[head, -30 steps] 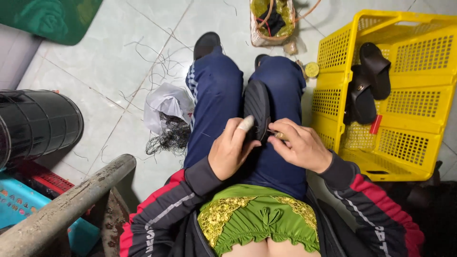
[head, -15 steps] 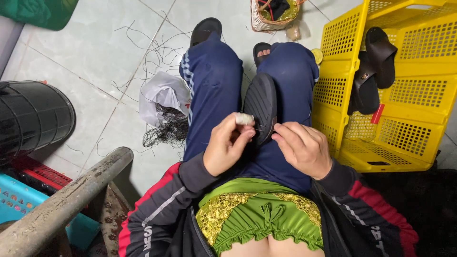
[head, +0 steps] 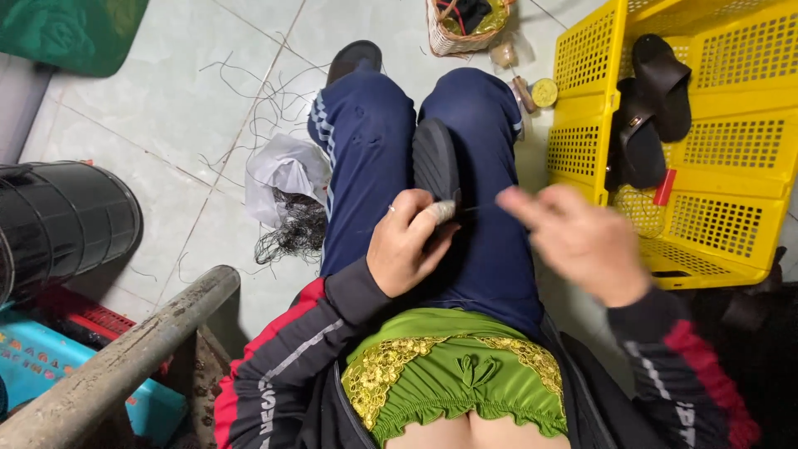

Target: Hand-sewing a rubber sole onto a shoe using a needle and thread while sitting on the floor.

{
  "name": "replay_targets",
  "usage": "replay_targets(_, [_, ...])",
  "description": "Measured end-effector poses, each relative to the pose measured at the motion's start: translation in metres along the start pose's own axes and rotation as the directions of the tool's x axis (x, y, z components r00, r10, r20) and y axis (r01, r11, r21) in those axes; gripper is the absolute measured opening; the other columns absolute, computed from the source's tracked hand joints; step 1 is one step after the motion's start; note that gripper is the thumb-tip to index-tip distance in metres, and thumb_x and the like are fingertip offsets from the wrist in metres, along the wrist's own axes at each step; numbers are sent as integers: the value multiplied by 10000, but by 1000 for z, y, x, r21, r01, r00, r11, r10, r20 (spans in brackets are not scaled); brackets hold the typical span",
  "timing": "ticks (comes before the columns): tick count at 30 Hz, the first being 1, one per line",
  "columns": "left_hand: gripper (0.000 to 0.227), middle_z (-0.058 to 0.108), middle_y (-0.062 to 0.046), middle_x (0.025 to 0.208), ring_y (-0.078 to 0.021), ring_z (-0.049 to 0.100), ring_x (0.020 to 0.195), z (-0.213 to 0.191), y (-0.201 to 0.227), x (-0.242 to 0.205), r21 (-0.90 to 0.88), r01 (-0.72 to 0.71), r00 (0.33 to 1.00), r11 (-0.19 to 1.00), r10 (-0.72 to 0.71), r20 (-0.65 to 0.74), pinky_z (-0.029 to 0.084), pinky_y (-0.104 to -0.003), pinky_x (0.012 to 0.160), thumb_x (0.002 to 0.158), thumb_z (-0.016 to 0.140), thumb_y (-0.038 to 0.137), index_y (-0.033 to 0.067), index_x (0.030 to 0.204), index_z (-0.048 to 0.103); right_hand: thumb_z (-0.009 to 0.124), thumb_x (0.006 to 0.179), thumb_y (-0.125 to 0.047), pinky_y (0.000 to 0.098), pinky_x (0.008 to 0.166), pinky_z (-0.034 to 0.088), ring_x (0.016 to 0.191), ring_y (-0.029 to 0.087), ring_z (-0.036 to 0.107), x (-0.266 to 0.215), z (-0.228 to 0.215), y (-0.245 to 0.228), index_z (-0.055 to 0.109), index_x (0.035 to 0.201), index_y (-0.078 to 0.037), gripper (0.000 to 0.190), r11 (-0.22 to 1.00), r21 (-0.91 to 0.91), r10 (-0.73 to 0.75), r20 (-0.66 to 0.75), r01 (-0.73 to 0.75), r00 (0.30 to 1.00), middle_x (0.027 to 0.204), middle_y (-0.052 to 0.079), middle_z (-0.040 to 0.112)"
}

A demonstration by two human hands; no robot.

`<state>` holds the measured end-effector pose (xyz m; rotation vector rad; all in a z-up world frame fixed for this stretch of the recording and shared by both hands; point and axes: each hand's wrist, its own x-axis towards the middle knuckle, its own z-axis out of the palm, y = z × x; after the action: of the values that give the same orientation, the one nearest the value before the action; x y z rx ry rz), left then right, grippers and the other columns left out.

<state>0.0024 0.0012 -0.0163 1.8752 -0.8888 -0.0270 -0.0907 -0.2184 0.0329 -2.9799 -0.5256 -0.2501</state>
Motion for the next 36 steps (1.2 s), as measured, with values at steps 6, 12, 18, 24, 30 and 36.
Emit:
replay_targets(6, [452, 441, -40, 801, -211, 418, 684, -8, 2, 3, 197, -149, 979, 969, 116, 169, 390, -311, 610, 815, 634, 34, 66, 1264, 594, 639, 770, -119, 237, 378, 379, 449, 88, 427, 5, 2, -3, 684, 1180, -274, 441, 993, 109, 39, 114, -52, 993, 1037, -7, 573])
replay_targets(12, [130, 438, -59, 695, -200, 404, 538, -8, -21, -10, 275, -444, 890, 853, 455, 27, 406, -289, 491, 922, 570, 84, 88, 896, 697, 529, 892, -169, 319, 563, 524, 600, 171, 618, 7, 43, -15, 638, 1145, -194, 277, 875, 483, 95, -80, -44, 992, 1034, 17, 581])
replay_targets(18, [191, 445, -92, 699, -237, 415, 543, -7, -33, 1, 193, -463, 885, 865, 465, 39, 407, -317, 512, 964, 521, 101, 55, 872, 682, 535, 910, -155, 325, 515, 508, 567, 212, 600, 22, 43, -9, 646, 1032, -155, 165, 952, 304, 33, -48, -17, 998, 912, 29, 585])
replay_targets(24, [242, 477, -92, 732, -235, 445, 557, -11, -30, 2, 97, -412, 911, 906, 412, 13, 413, -322, 509, 987, 480, 154, 52, 876, 669, 518, 821, -26, 322, 364, 501, 429, 178, 490, -14, 33, 15, 540, 975, -5, 157, -433, 898, 496, 157, 86, 854, 648, 198, 571])
replay_targets(30, [239, 460, -88, 707, -246, 438, 539, -12, -24, 5, -11, -345, 939, 938, 345, 1, 399, -332, 493, 971, 519, 162, 43, 814, 654, 567, 870, -34, 260, 426, 491, 477, 129, 597, 18, 40, -20, 590, 1135, 24, 272, 387, 878, 462, 78, -280, 884, 940, 132, 706])
replay_targets(36, [211, 441, -92, 715, -246, 439, 556, -7, -19, 1, 147, -439, 898, 886, 440, 30, 408, -340, 503, 979, 501, 142, 49, 853, 642, 760, 791, -133, 291, 413, 458, 452, 157, 554, 26, 48, -38, 666, 863, -33, 155, 468, 817, 456, 104, -337, 884, 764, 80, 633])
